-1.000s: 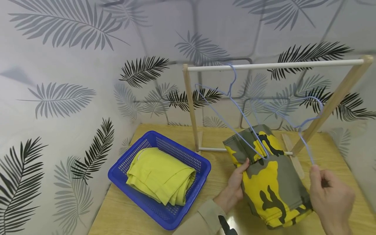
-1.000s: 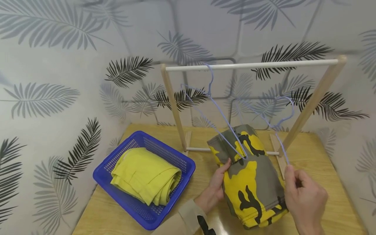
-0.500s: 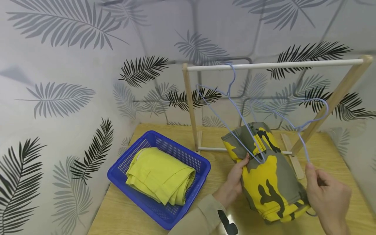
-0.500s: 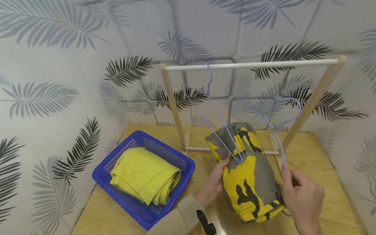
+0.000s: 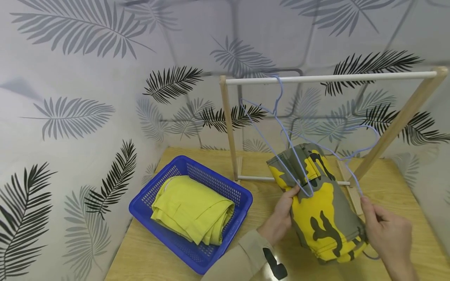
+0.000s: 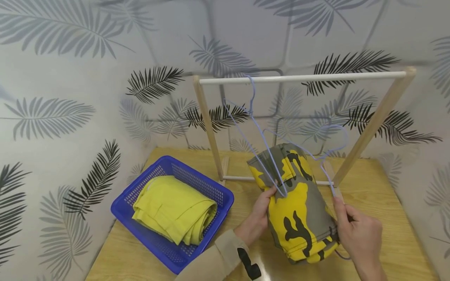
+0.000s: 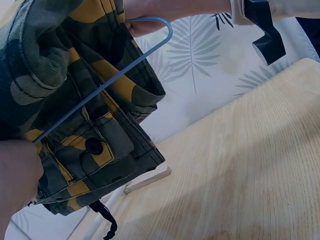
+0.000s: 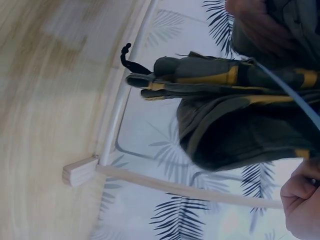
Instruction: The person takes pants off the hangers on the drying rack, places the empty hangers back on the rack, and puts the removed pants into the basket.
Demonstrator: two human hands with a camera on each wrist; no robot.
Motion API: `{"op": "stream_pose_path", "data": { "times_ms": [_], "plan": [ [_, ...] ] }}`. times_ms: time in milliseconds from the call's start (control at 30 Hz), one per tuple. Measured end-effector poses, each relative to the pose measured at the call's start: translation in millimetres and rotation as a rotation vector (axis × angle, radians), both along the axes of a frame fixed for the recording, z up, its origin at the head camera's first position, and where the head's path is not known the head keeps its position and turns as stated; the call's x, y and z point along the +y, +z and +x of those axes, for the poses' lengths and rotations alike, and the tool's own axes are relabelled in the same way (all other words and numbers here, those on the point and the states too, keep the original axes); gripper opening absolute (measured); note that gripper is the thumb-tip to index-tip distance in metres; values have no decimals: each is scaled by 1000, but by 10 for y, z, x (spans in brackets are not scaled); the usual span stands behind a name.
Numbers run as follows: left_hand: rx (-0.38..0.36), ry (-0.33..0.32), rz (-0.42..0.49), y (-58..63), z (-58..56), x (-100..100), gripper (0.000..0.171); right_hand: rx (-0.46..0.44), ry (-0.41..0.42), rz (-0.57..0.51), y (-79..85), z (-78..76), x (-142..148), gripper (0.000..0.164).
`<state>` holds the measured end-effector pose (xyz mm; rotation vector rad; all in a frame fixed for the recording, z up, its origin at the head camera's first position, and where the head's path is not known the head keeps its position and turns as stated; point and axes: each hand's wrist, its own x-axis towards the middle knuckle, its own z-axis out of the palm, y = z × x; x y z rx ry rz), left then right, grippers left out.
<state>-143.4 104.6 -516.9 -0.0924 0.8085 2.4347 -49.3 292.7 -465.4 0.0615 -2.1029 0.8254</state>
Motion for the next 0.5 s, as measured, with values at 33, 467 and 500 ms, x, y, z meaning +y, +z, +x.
{"op": "stream_pose_path", "data": {
  "times_ms": [33,467,500],
  "plan": [
    [-2,2,0,0,-1,0,20,0,-3,-5,-26,-10,28,53],
    [-10,21,35,-3,31,-35,18,15,107,-61,-359,-96,315,57],
    [-7,30,25,-9,31,-38,19,5,109,-59,-368,-96,327,56]
  ]
}}
